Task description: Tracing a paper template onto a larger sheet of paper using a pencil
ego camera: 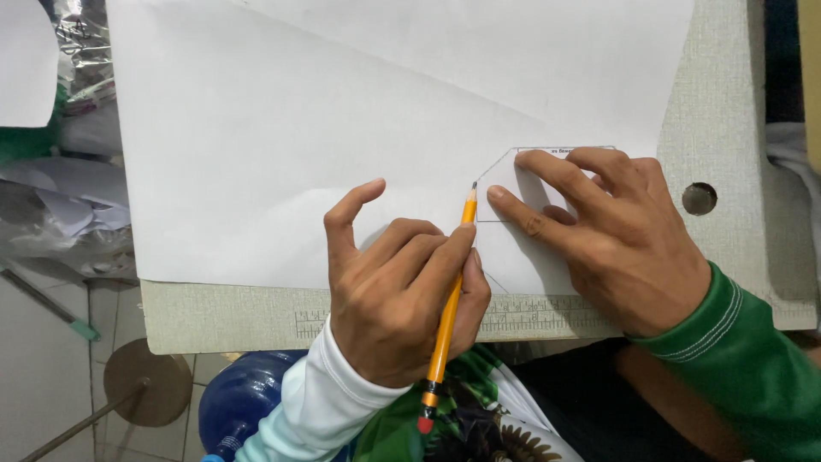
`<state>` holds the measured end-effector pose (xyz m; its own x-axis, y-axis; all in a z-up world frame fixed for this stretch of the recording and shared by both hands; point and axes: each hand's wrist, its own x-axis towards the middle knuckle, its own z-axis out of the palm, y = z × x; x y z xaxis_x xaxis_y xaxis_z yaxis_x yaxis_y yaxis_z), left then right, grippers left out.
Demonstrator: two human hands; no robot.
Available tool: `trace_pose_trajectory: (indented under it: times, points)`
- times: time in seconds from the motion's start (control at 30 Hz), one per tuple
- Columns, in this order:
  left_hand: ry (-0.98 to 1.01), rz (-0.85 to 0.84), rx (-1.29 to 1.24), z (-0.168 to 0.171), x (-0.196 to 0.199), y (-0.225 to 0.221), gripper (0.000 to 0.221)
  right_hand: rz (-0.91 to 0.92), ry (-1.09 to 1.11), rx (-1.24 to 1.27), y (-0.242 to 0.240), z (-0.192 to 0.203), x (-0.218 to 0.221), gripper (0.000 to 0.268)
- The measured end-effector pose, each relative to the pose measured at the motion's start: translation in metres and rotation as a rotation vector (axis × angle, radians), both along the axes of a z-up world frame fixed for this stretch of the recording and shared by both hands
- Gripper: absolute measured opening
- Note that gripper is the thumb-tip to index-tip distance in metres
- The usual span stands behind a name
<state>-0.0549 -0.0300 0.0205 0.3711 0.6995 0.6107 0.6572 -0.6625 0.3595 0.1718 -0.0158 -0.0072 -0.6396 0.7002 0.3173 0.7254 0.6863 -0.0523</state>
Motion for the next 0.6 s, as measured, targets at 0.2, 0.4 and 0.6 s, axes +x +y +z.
trace_pose_trajectory:
  times: [0.2, 0.4, 0.6]
  points:
    - [-0.018, -0.039, -0.052, 0.009, 0.003, -0.004, 0.007, 0.003, 0.015, 0.003, 0.0, -0.001, 0.001, 0.047]
    - [0.026, -0.051, -0.082, 0.017, 0.004, -0.013, 0.007, 0.026, 0.021, 0.026, 0.001, -0.002, 0.002, 0.044]
    - [0.046, -0.042, -0.077, 0.016, 0.004, -0.019, 0.009, 0.007, -0.005, 0.003, 0.0, -0.001, 0.001, 0.046]
